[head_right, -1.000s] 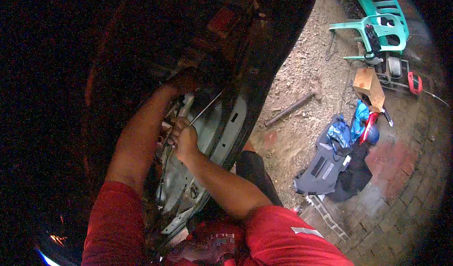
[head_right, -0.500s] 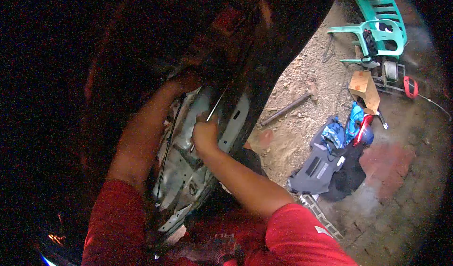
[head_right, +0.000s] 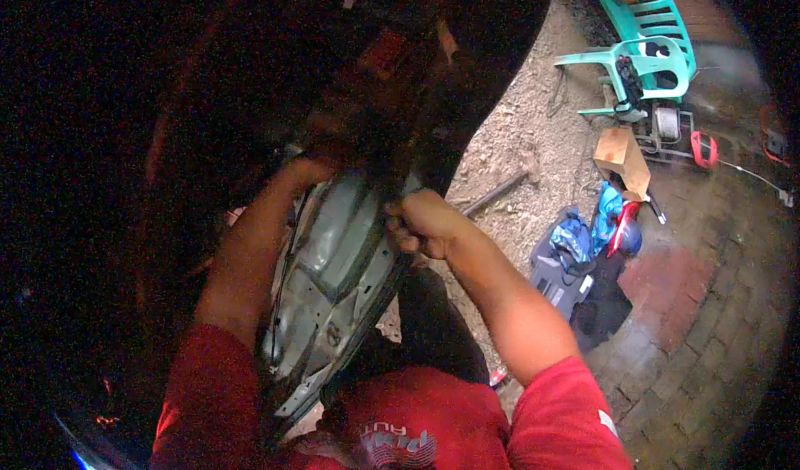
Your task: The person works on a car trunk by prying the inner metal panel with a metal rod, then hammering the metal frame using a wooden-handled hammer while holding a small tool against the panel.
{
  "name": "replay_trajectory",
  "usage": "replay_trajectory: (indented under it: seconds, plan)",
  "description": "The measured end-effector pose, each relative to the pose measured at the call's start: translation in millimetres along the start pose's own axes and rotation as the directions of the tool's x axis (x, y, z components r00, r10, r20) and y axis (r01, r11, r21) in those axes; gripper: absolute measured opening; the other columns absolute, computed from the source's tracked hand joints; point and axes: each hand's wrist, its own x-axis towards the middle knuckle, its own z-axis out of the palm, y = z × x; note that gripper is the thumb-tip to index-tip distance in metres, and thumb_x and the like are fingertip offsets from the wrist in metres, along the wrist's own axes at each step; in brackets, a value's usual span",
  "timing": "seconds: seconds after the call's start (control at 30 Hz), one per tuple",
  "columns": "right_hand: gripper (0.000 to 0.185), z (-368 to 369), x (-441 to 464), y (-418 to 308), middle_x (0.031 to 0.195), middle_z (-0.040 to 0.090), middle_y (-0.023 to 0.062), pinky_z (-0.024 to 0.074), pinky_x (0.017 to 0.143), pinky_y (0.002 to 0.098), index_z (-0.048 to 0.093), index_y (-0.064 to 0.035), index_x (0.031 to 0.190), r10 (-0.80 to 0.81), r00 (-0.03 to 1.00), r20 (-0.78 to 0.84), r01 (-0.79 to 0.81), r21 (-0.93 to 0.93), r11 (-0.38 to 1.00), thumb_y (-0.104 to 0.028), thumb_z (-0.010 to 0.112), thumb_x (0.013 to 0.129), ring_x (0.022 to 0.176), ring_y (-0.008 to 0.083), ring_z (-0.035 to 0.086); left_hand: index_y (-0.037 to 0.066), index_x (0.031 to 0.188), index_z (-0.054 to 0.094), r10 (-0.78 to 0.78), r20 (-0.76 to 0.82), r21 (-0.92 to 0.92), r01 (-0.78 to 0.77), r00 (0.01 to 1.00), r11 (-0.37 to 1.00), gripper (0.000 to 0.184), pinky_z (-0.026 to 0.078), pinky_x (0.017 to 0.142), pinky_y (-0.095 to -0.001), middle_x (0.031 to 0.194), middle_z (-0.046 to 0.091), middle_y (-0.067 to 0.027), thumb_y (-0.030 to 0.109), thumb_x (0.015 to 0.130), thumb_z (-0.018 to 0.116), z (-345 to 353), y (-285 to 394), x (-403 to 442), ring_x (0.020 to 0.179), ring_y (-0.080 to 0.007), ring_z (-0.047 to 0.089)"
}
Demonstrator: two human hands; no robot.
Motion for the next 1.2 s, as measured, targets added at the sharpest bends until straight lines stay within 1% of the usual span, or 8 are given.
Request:
replay_trajectory:
  seconds: [0.07,0.4,0.5,0.57,0.73,0.87,0.93,1.2]
  plan:
    - [0.014,33,-30,-5,0.071,0.048,0.0024,0.0237,0.042,0.0268,0.056,-0.0064,0.089,-0.149,0.928,-0.341,-0.003,-0.409,0.913,-0.015,0.054,0.100,0.049,0.0130,0.038,0.003,0.144,0.054,-0.082,0.164,-0.073,0.095,0.983,0.993,0.052,0.040,0.116,-0.0445,0.149,0.053,-0.0216,0.034,0.102,0.051,-6,9,-10,0.136,-0.0369,0.052]
    - [0.017,12,-11,-17,0.069,0.053,0.0094,0.0381,0.040,0.0362,0.063,-0.0001,0.102,-0.233,0.903,-0.361,-0.190,-0.822,0.537,-0.013,0.054,0.098,0.049,0.0203,0.052,0.007,0.121,0.072,-0.022,-0.065,0.102,0.029,0.998,0.994,0.058,0.052,0.096,-0.0452,0.126,0.069,-0.0212,0.056,0.099,0.050,22,-9,1,0.110,-0.0364,0.068]
    - [0.022,-29,1,-23,0.073,0.061,0.0155,0.0438,0.042,0.0406,0.066,0.0056,0.099,-0.307,0.656,0.690,0.343,-0.635,-0.692,-0.012,0.055,0.092,0.050,0.0258,0.058,0.006,0.120,0.073,-0.102,-0.066,0.140,0.111,0.993,0.984,0.057,0.052,0.097,-0.0445,0.128,0.068,-0.0213,0.054,0.099,0.050,4,-31,-2,0.112,-0.0362,0.068]
    - [0.024,38,-51,-12,0.078,0.068,0.0227,0.0492,0.047,0.0441,0.068,0.0086,0.093,-0.415,0.886,-0.206,-0.173,-0.978,0.116,-0.011,0.056,0.087,0.056,0.0316,0.066,0.006,0.119,0.073,-0.082,-0.253,-0.205,0.029,0.964,0.978,0.056,0.052,0.097,-0.0455,0.126,0.069,-0.0212,0.052,0.099,0.049,-40,-34,-50,0.112,-0.0358,0.068]
    - [0.027,48,-33,30,0.069,0.058,0.0099,0.0374,0.040,0.0368,0.062,-0.0034,0.116,-0.299,0.906,-0.299,-0.284,-0.954,0.094,-0.019,0.057,0.094,0.045,0.0200,0.048,0.005,0.121,0.071,-0.285,-0.143,-0.229,0.248,0.948,0.941,0.049,0.052,0.098,-0.0448,0.123,0.070,-0.0209,0.043,0.097,0.053,-56,2,-58,0.114,-0.0325,0.068]
    - [0.023,38,-35,32,0.085,0.065,0.0115,0.0532,0.058,0.0368,0.062,-0.0019,0.114,-0.529,0.814,-0.240,0.299,-0.608,0.736,-0.013,0.054,0.095,0.069,0.0253,0.062,0.004,0.128,0.066,-0.169,-0.246,-0.216,0.116,0.955,0.969,0.051,0.049,0.102,-0.0440,0.129,0.067,-0.0206,0.041,0.095,0.058,-30,-16,-36,0.122,-0.0318,0.063]
    - [0.017,48,-27,26,0.084,0.058,0.0073,0.0526,0.056,0.0327,0.054,-0.0070,0.117,-0.628,0.719,-0.296,0.492,-0.422,0.762,-0.015,0.048,0.103,0.063,0.0178,0.055,0.005,0.134,0.063,0.043,-0.425,-0.194,-0.137,0.904,0.971,0.057,0.047,0.107,-0.0438,0.136,0.063,-0.0205,0.044,0.093,0.061,-6,-37,-14,0.129,-0.0327,0.059]
    - [0.013,57,82,-24,0.079,0.052,0.0048,0.0514,0.059,0.0362,0.054,-0.0105,0.106,-0.603,0.622,-0.499,0.671,-0.057,0.739,-0.018,0.044,0.106,0.065,0.0181,0.053,0.014,0.156,0.041,-0.240,-0.147,0.068,0.252,0.960,0.965,0.080,0.031,0.123,-0.0486,0.163,0.038,-0.0132,0.055,0.092,0.064,-49,-44,9,0.147,-0.0368,0.038]
